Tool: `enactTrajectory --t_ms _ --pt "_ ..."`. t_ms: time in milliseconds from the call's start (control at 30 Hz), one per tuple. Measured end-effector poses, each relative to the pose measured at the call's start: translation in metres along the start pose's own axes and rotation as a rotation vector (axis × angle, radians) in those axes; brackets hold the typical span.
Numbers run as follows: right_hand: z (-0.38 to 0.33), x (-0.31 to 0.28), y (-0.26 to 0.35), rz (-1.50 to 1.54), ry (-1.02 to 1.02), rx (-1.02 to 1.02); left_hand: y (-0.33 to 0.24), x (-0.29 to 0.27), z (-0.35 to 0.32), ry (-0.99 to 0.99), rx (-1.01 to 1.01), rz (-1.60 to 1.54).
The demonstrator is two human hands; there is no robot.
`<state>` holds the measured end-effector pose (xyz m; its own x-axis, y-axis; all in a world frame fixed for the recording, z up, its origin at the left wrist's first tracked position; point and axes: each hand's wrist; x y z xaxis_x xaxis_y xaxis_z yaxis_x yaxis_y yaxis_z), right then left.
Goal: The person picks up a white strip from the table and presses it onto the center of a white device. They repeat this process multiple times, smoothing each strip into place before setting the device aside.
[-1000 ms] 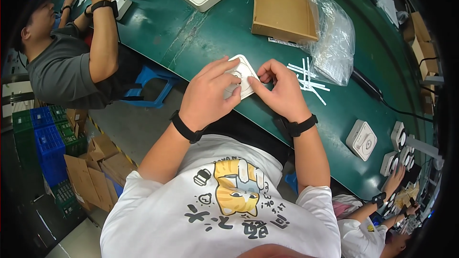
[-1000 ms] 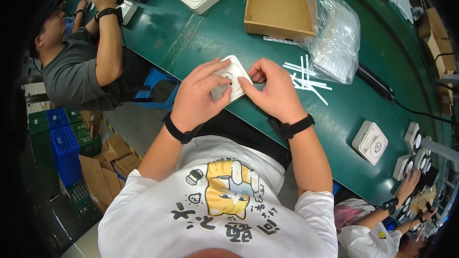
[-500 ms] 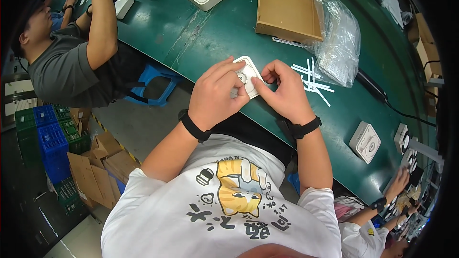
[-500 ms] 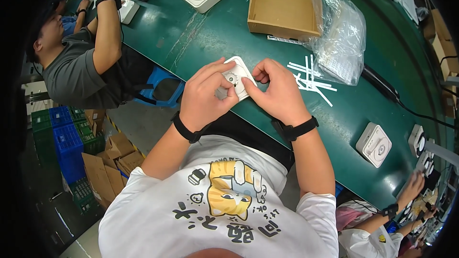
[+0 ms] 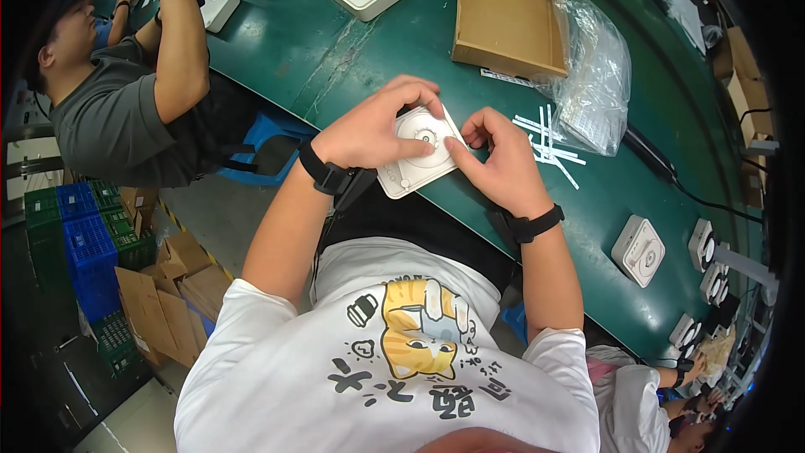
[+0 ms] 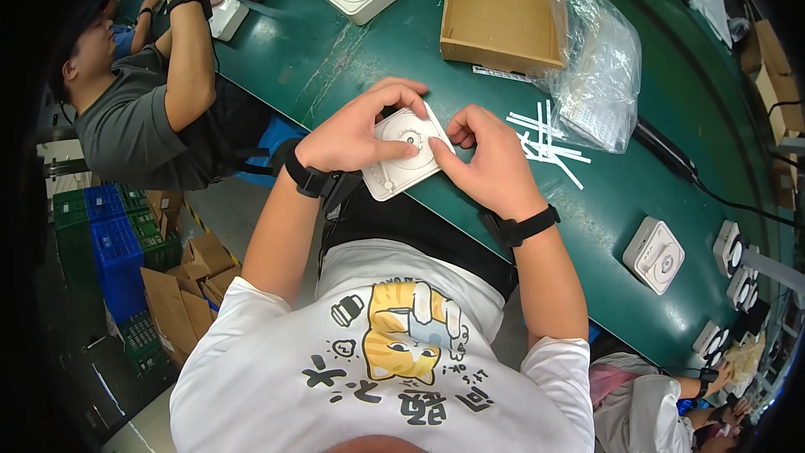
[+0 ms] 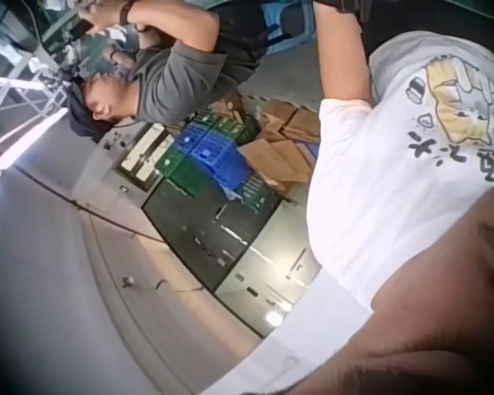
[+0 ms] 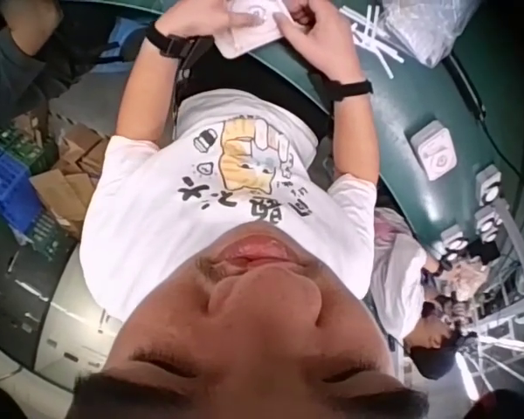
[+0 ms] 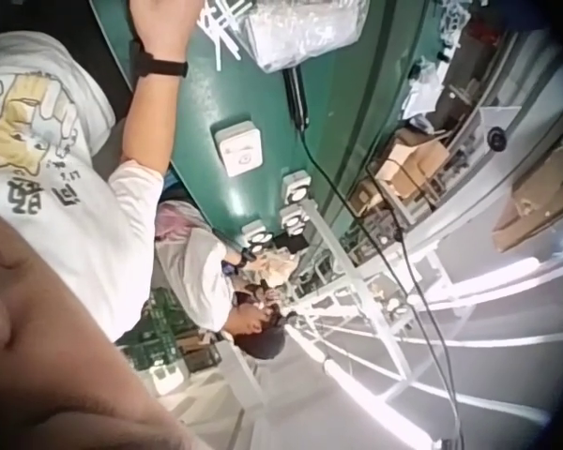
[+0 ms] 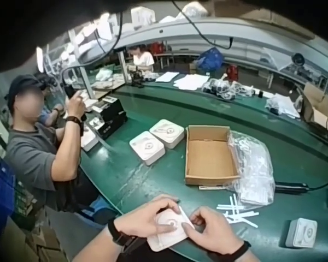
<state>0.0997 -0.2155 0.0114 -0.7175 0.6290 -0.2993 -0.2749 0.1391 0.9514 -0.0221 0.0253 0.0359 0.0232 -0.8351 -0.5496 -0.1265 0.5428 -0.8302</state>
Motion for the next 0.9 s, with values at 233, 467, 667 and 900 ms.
enactTrajectory --t_ms 233,467,667,900 --pt "-0.002 -0.003 -0.002 -0.03 0.042 -0.009 0.036 0.013 -0.009 0.037 0.0 -0.434" --pt "-0.038 0.037 0.036 -0.492 0.02 -0.185 0.029 0.059 -0.001 -0.307 -0.085 -0.603" --pt "-0.105 0.005 0.049 -0.518 -0.253 -0.034 0.064 -0.045 0.042 -0.526 0.056 0.098" --pt "-0.194 -0.073 -0.008 -0.886 -0.874 0.387 0.1 -0.091 0.071 -0.607 0.307 0.884"
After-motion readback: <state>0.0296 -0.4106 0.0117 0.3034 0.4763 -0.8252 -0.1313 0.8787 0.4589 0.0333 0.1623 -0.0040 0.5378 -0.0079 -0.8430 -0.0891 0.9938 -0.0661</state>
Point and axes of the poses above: each hand's wrist, its own z-axis towards the middle knuckle, its own x-axis out of the palm, y = z × x, and after that the axes turned 10 degrees about z, right-handed
